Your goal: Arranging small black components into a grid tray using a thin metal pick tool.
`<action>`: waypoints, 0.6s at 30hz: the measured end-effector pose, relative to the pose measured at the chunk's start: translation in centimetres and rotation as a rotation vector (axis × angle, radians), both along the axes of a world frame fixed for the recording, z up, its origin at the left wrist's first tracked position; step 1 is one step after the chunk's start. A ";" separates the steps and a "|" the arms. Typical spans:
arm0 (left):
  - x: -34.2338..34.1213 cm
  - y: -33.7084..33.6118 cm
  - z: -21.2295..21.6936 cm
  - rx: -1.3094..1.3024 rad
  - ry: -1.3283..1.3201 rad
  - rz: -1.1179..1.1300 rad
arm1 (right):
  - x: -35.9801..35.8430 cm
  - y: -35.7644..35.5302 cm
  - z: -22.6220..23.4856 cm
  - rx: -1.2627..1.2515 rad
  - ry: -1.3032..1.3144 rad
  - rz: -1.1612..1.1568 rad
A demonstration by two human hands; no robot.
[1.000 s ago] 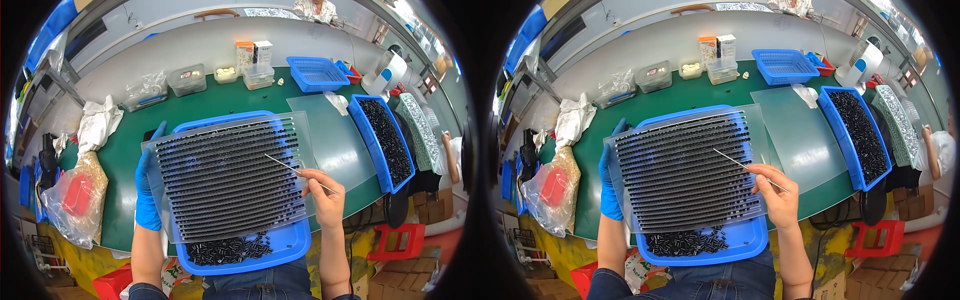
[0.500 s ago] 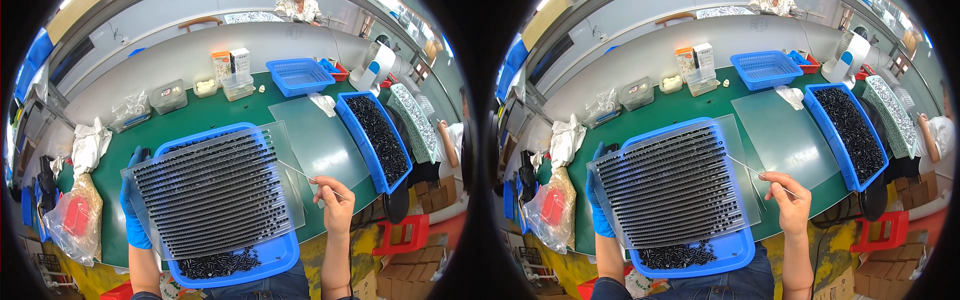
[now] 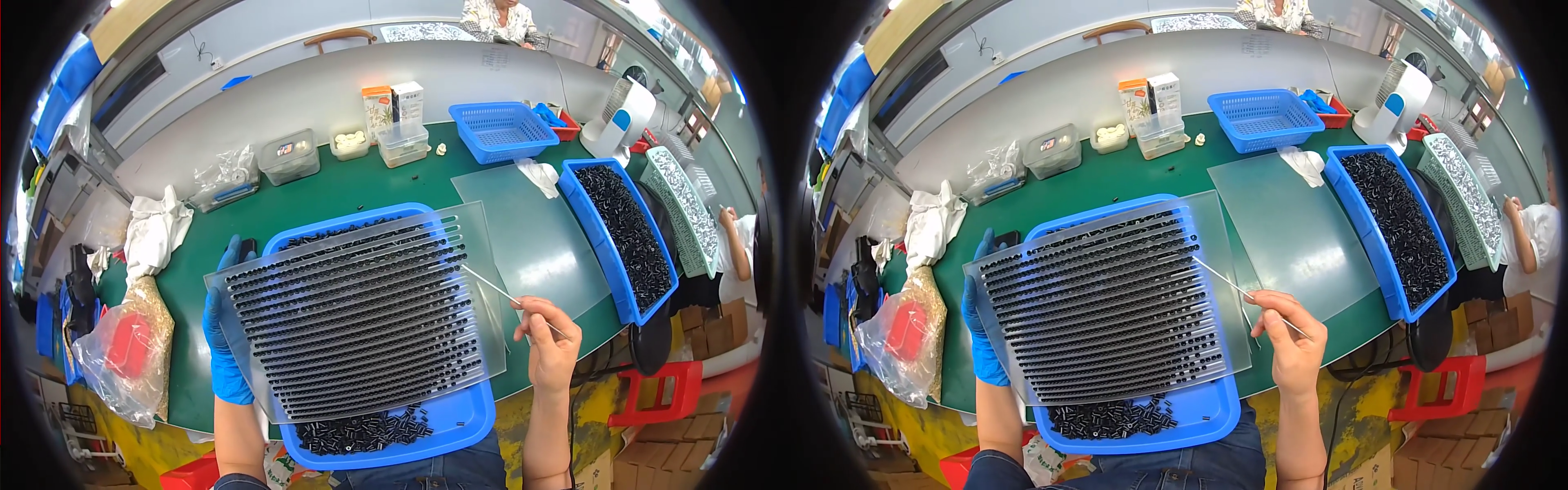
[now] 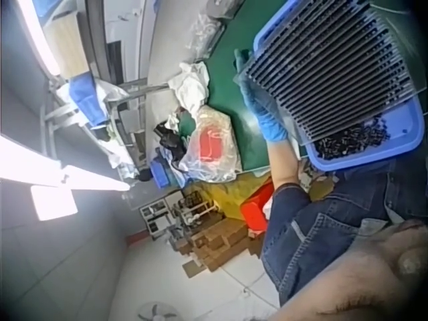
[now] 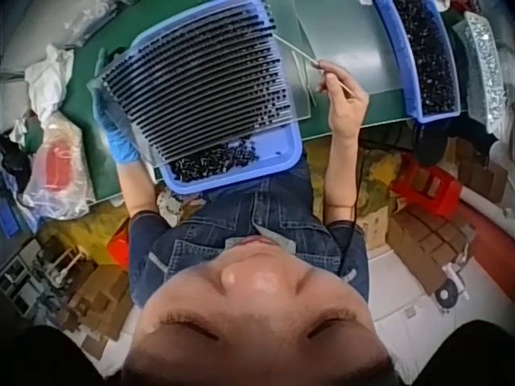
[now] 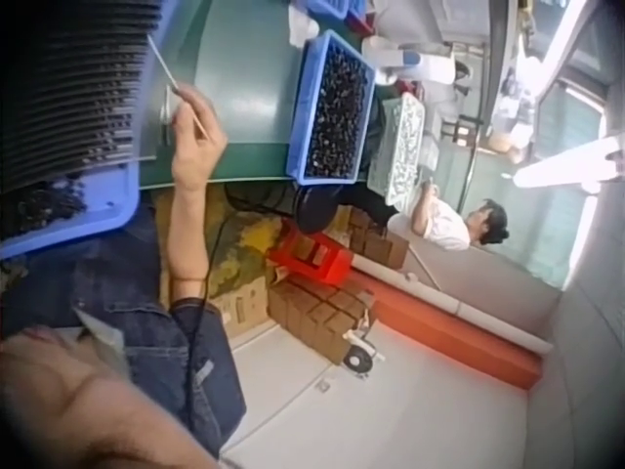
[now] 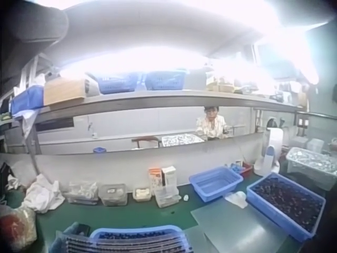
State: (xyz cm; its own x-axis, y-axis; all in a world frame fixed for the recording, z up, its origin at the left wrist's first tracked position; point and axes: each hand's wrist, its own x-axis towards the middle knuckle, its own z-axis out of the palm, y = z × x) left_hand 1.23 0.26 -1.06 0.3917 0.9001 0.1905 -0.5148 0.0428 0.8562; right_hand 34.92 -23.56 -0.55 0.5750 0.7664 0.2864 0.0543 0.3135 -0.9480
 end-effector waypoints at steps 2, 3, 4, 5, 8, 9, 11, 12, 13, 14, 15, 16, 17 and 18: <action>0.0 0.0 0.1 -0.001 -0.009 -0.002 | -0.5 -0.1 0.1 0.029 0.005 0.014; 0.0 -0.1 0.1 -0.001 -0.014 -0.003 | -0.8 0.0 0.1 0.044 0.007 0.020; 0.0 -0.1 0.2 0.000 -0.013 -0.001 | -1.1 0.2 0.2 0.045 0.008 0.022; 0.0 -0.2 0.3 -0.001 -0.015 0.003 | -1.4 0.4 0.3 0.019 -0.096 0.069; 0.1 -0.3 0.6 -0.002 -0.019 0.010 | -2.5 1.2 0.4 -0.031 -0.306 0.160; 0.2 -0.4 0.6 -0.006 -0.025 0.009 | -2.8 1.4 0.4 -0.022 -0.322 0.164; 0.3 -0.5 0.6 -0.014 -0.035 0.006 | -3.1 1.6 0.4 -0.005 -0.355 0.171; 0.3 -0.5 0.7 -0.015 -0.037 0.005 | -3.1 1.6 0.5 -0.006 -0.356 0.170; 0.3 -0.7 0.7 -0.029 -0.043 0.013 | -3.0 1.6 0.6 -0.008 -0.339 0.166; 0.4 -0.8 0.7 -0.042 -0.049 0.020 | -2.9 1.6 0.7 -0.010 -0.322 0.162; 0.5 -0.8 0.7 -0.056 -0.055 0.026 | -2.7 1.5 0.8 -0.012 -0.305 0.158; 0.5 -0.8 0.6 -0.056 -0.056 0.024 | -2.6 1.5 0.9 -0.013 -0.307 0.156; 0.4 -0.7 0.5 -0.046 -0.061 0.015 | -2.5 1.3 1.1 -0.017 -0.275 0.138; 0.3 -0.7 0.4 -0.037 -0.065 0.006 | -2.3 1.2 1.2 -0.021 -0.243 0.121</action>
